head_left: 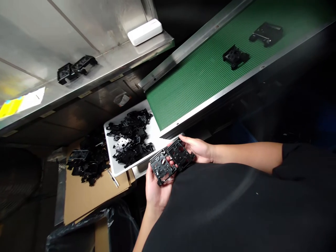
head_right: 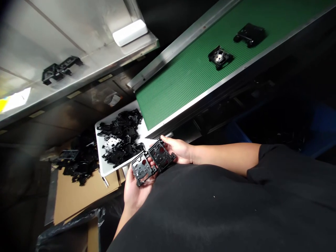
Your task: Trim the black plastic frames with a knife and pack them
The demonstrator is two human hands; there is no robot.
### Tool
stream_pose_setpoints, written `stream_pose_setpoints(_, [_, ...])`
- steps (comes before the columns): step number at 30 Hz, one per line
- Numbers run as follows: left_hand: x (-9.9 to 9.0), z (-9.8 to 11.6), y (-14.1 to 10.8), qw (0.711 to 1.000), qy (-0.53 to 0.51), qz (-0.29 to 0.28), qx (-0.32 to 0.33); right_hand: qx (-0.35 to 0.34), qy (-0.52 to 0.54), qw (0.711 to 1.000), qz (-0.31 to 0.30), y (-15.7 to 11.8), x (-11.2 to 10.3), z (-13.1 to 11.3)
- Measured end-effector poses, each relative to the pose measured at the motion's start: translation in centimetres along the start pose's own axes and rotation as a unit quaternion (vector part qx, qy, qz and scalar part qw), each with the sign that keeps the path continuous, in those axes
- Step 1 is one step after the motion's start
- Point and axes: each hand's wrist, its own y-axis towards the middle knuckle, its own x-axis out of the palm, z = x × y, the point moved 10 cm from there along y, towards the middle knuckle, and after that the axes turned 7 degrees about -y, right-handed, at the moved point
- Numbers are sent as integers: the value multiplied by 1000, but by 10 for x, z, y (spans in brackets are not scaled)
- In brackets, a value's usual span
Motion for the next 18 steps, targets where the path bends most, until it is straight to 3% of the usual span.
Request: stream_pose_setpoints(18, [16,-9,4,999,31,-26,-9,-19,27,999,2,-17,-12,-4])
